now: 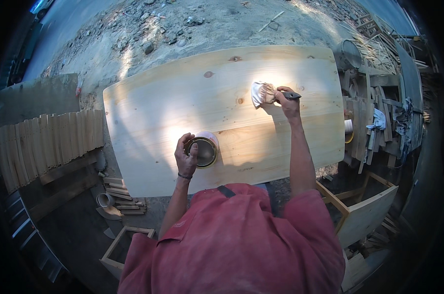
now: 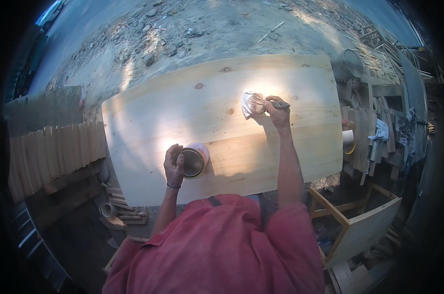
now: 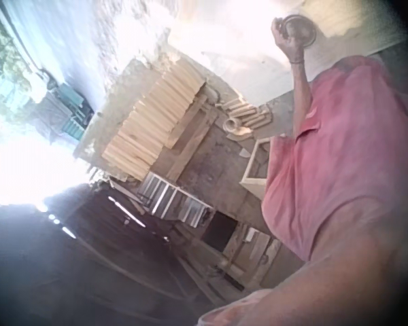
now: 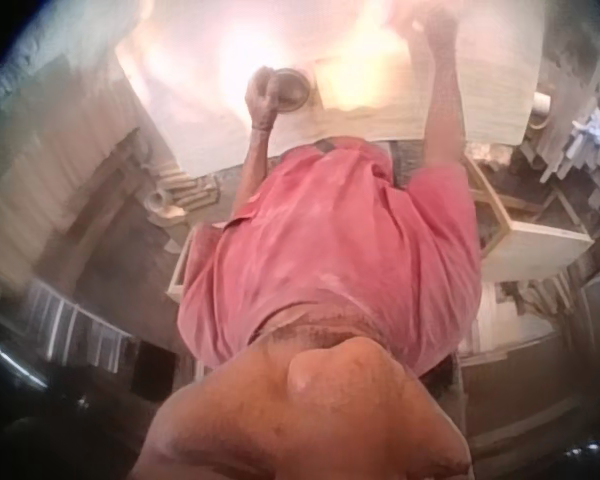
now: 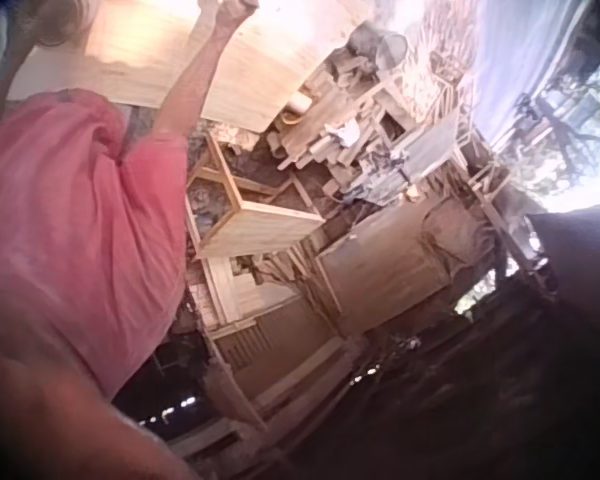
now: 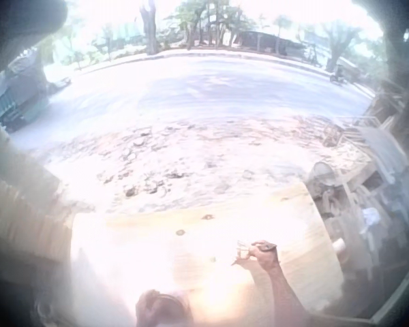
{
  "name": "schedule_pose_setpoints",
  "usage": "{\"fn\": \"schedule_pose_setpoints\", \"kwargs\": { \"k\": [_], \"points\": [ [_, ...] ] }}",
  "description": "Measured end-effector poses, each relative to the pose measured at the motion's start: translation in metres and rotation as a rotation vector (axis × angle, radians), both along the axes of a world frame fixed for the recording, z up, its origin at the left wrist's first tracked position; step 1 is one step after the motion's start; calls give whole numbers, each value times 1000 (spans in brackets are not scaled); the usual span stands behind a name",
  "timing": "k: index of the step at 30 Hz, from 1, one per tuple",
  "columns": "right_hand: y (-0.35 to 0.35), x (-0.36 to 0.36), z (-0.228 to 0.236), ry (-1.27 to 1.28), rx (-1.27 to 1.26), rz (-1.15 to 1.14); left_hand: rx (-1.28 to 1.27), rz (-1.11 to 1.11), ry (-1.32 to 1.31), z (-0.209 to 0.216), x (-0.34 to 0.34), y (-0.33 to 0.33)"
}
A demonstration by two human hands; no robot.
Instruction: The person applies a liquid coating to a wooden board using a brush while holding a can. They repeatedly dip the brush into the can and spread the liquid across the flat surface of the board until several areas are covered.
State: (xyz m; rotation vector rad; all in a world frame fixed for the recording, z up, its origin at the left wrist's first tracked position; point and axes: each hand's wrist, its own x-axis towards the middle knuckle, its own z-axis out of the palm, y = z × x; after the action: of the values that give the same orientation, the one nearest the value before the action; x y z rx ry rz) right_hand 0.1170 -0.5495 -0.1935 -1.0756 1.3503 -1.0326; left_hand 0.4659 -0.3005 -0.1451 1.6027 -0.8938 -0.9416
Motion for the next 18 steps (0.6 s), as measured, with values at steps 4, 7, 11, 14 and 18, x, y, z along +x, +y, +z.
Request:
{"fn": "schedule_pose_setpoints", "kwargs": {
  "k": [4, 7, 11, 14, 18],
  "points": [
    [-33, -137, 19, 99, 29, -124, 30, 75, 55, 3, -6, -4],
    [-56, -220, 15, 190, -10, -143, 46, 123, 20, -4, -6, -6],
    [-87, -306, 11, 389, -76, -190, 12, 204, 58, -13, -7, -6],
    [-106, -332, 20, 767, -278, -205, -9, 206, 34, -17, -9, -6],
    [-113, -285, 36, 1213, -385, -212, 12, 227, -2, -16, -10, -7]
  ]
}}
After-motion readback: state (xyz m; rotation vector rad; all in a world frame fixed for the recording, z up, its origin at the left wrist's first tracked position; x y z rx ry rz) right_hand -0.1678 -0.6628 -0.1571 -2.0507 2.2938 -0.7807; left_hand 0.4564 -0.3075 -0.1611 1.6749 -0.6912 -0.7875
